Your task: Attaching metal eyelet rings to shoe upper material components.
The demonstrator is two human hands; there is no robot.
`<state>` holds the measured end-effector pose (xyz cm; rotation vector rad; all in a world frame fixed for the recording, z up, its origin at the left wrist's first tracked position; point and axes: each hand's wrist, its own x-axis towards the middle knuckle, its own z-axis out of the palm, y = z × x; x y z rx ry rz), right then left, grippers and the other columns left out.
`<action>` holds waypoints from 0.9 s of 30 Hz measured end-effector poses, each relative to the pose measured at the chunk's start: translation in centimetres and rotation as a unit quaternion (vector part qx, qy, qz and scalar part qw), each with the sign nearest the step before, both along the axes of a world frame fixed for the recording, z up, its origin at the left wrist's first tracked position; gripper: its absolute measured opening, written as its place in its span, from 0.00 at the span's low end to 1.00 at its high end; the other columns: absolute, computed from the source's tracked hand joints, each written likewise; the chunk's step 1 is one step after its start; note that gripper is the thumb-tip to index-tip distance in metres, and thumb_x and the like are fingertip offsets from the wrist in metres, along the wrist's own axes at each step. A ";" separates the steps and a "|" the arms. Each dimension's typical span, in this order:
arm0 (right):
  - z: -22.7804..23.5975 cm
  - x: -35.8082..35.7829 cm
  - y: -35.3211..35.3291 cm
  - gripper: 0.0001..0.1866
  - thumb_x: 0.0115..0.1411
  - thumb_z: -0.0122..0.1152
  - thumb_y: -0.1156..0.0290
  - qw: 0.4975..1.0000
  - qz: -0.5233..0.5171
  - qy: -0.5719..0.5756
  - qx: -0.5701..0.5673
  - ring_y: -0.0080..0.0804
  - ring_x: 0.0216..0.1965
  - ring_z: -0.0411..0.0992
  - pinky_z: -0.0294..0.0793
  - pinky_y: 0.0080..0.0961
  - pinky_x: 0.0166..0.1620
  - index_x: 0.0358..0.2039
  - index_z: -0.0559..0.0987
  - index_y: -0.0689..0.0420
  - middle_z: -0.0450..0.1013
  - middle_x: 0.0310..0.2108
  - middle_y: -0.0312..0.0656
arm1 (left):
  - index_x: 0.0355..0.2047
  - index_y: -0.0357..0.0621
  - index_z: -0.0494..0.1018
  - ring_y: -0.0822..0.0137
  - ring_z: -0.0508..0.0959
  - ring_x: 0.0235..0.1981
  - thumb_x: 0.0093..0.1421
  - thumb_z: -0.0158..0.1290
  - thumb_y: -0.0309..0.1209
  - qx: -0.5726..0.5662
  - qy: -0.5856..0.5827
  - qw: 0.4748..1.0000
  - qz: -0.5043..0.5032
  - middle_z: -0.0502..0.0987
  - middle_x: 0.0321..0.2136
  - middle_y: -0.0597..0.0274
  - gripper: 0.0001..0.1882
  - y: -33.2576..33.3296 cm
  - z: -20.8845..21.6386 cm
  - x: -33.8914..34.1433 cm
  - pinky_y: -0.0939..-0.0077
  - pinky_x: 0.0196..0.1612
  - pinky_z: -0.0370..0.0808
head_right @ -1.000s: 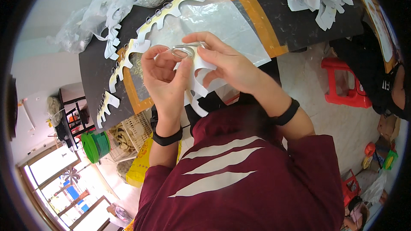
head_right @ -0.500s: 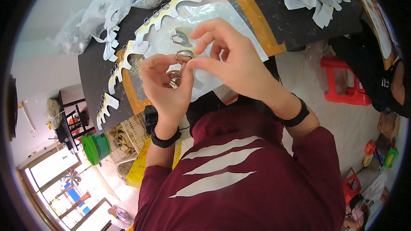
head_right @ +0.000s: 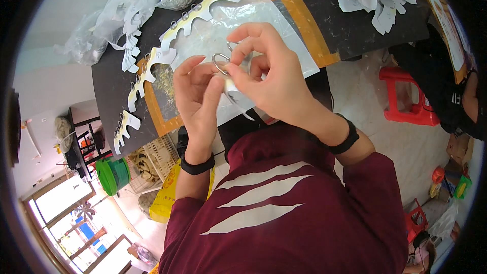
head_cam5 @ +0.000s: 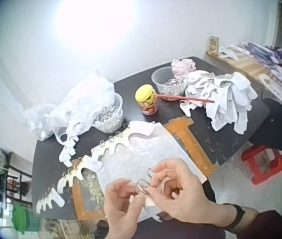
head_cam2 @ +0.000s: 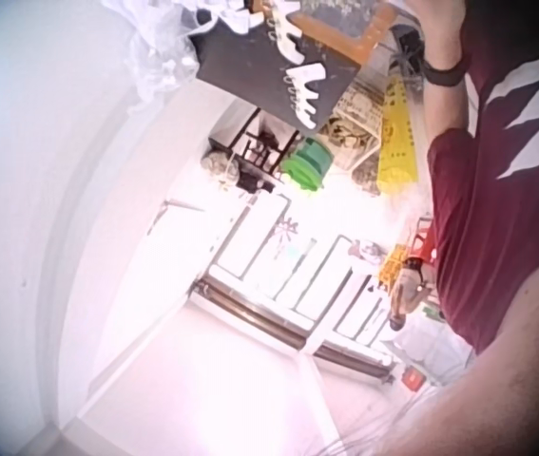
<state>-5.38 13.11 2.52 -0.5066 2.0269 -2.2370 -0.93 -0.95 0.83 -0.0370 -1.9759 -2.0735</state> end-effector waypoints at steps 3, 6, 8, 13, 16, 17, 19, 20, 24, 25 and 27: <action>-0.4 0.2 -0.8 0.20 0.47 0.59 0.84 0.997 -0.038 0.059 0.024 0.11 0.13 0.61 0.59 0.11 0.17 0.42 0.67 0.59 0.70 0.26 0.32 | 0.47 0.39 0.61 0.76 0.69 0.36 0.59 0.47 0.25 0.167 -0.057 0.984 -0.009 0.72 0.35 0.59 0.16 0.2 0.5 0.2 0.84 0.40 0.65; -1.1 0.3 -1.0 0.20 0.47 0.59 0.83 0.989 -0.060 0.120 0.062 0.14 0.12 0.63 0.60 0.13 0.16 0.42 0.68 0.57 0.71 0.26 0.33 | 0.47 0.39 0.61 0.76 0.69 0.36 0.59 0.46 0.27 0.237 -0.066 0.969 -0.034 0.72 0.35 0.61 0.16 -0.1 0.0 0.0 0.85 0.39 0.65; -1.6 0.3 -1.0 0.20 0.47 0.59 0.83 0.986 -0.059 0.131 0.079 0.15 0.11 0.63 0.60 0.14 0.15 0.42 0.68 0.56 0.72 0.25 0.33 | 0.43 0.39 0.65 0.78 0.69 0.33 0.59 0.48 0.28 0.219 -0.096 0.971 0.009 0.72 0.34 0.62 0.12 0.0 -0.2 -0.3 0.85 0.36 0.66; -2.2 0.0 -1.1 0.19 0.46 0.61 0.82 0.967 -0.070 0.226 0.099 0.16 0.10 0.62 0.59 0.14 0.15 0.40 0.69 0.55 0.71 0.24 0.32 | 0.30 0.41 0.68 0.79 0.70 0.29 0.58 0.53 0.30 0.219 -0.141 0.966 0.004 0.74 0.30 0.65 0.07 -0.2 -0.4 -0.7 0.85 0.33 0.66; -2.1 0.4 -1.2 0.19 0.47 0.60 0.82 0.981 -0.089 0.168 0.042 0.13 0.11 0.60 0.56 0.12 0.15 0.39 0.68 0.57 0.70 0.25 0.33 | 0.30 0.41 0.67 0.78 0.71 0.29 0.58 0.52 0.28 0.237 -0.115 0.965 0.010 0.75 0.30 0.63 0.05 0.2 0.2 -0.8 0.84 0.34 0.67; -2.2 0.6 -1.3 0.18 0.47 0.59 0.83 0.990 -0.102 0.101 -0.011 0.12 0.12 0.59 0.55 0.11 0.15 0.39 0.67 0.57 0.70 0.26 0.33 | 0.31 0.41 0.67 0.77 0.72 0.31 0.59 0.50 0.26 0.236 -0.094 0.967 0.011 0.75 0.30 0.62 0.04 0.4 0.3 -0.7 0.84 0.35 0.68; -2.0 0.5 -1.1 0.18 0.47 0.59 0.83 0.994 -0.085 0.060 -0.024 0.11 0.13 0.59 0.55 0.11 0.16 0.39 0.67 0.58 0.70 0.27 0.33 | 0.31 0.40 0.67 0.77 0.72 0.29 0.57 0.52 0.24 0.185 -0.091 0.978 0.031 0.75 0.29 0.61 0.05 0.4 0.1 -0.6 0.84 0.34 0.68; -1.8 0.4 -0.9 0.18 0.48 0.58 0.84 0.997 -0.069 0.019 -0.038 0.11 0.13 0.58 0.55 0.10 0.17 0.40 0.66 0.58 0.69 0.28 0.34 | 0.30 0.40 0.67 0.77 0.73 0.27 0.54 0.54 0.22 0.134 -0.087 0.986 0.049 0.76 0.28 0.61 0.06 0.4 0.1 -0.7 0.84 0.33 0.68; -1.2 0.2 0.0 0.18 0.48 0.58 0.84 0.999 -0.030 -0.025 0.000 0.11 0.13 0.57 0.55 0.10 0.18 0.40 0.67 0.58 0.69 0.29 0.34 | 0.34 0.40 0.66 0.77 0.73 0.27 0.52 0.55 0.19 0.126 -0.077 0.989 0.030 0.77 0.27 0.59 0.11 0.2 0.4 -0.8 0.85 0.32 0.68; -1.0 0.3 0.1 0.18 0.47 0.58 0.83 0.998 -0.035 0.021 0.046 0.13 0.13 0.59 0.57 0.11 0.18 0.40 0.67 0.58 0.70 0.29 0.34 | 0.36 0.39 0.65 0.77 0.74 0.28 0.52 0.55 0.19 0.115 -0.089 0.989 0.018 0.77 0.28 0.59 0.13 0.1 0.5 -0.8 0.85 0.32 0.68; -0.7 0.4 0.4 0.18 0.47 0.58 0.83 0.993 -0.040 0.066 0.091 0.15 0.13 0.61 0.59 0.12 0.18 0.40 0.68 0.57 0.70 0.29 0.34 | 0.37 0.39 0.65 0.77 0.74 0.28 0.51 0.56 0.19 0.104 -0.102 0.989 0.007 0.77 0.28 0.59 0.14 0.0 0.6 -0.7 0.86 0.32 0.68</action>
